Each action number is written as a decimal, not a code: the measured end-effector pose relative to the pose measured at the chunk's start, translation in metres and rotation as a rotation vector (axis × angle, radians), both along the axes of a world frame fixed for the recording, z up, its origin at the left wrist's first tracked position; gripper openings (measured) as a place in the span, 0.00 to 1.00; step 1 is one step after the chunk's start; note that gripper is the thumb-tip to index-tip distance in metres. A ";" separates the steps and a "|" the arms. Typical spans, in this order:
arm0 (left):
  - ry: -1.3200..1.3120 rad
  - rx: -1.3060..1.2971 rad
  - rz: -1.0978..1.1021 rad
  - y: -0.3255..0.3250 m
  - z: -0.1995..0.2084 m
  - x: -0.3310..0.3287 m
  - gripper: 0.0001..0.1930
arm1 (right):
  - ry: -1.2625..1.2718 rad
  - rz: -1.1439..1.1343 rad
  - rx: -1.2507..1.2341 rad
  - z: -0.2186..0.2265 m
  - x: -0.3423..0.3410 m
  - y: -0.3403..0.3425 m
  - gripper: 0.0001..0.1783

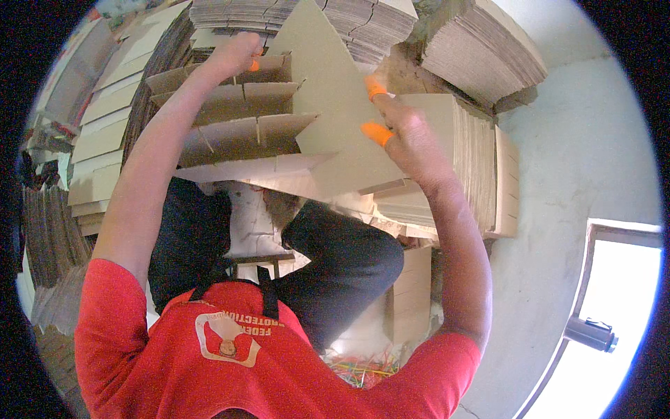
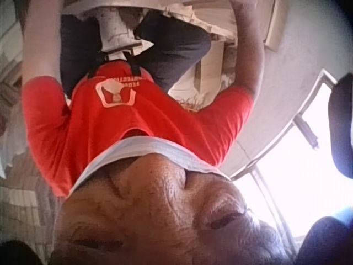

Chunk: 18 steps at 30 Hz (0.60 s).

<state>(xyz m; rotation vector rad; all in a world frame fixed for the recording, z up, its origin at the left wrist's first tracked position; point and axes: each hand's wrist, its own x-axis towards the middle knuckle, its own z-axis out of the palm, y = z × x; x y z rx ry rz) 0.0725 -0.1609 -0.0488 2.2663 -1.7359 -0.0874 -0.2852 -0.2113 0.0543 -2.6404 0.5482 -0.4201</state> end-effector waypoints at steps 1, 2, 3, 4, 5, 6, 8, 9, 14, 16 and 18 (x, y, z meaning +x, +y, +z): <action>-0.013 -0.029 0.002 0.000 -0.001 -0.002 0.11 | 0.044 0.008 0.014 0.000 0.003 0.001 0.33; -0.027 -0.058 0.005 0.001 -0.003 -0.005 0.11 | 0.087 0.016 0.027 0.002 0.006 0.003 0.36; -0.041 -0.088 0.008 0.001 -0.004 -0.008 0.11 | 0.130 0.025 0.041 0.004 0.008 0.003 0.40; -0.044 -0.099 0.006 0.002 -0.004 -0.008 0.11 | 0.140 0.029 0.071 0.006 0.010 0.003 0.40; -0.048 -0.110 0.004 0.002 -0.004 -0.008 0.11 | 0.149 0.034 0.101 0.008 0.012 0.003 0.41; -0.053 -0.121 0.002 0.003 -0.004 -0.008 0.11 | 0.159 0.039 0.132 0.010 0.013 0.003 0.41; -0.051 -0.104 -0.004 0.004 0.000 -0.008 0.10 | 0.172 0.050 0.076 0.013 0.015 0.007 0.41; -0.050 -0.095 -0.008 0.004 0.002 -0.008 0.10 | 0.179 0.055 0.049 0.013 0.016 0.008 0.41; -0.050 -0.086 0.005 -0.004 -0.011 -0.002 0.10 | 0.168 0.151 0.038 -0.014 0.019 0.006 0.34; -0.042 -0.120 -0.011 -0.004 -0.017 0.005 0.10 | 0.148 0.125 0.087 -0.012 0.023 0.008 0.31; -0.054 -0.125 -0.021 -0.007 -0.020 0.010 0.09 | -0.008 0.122 0.083 -0.010 0.019 0.008 0.30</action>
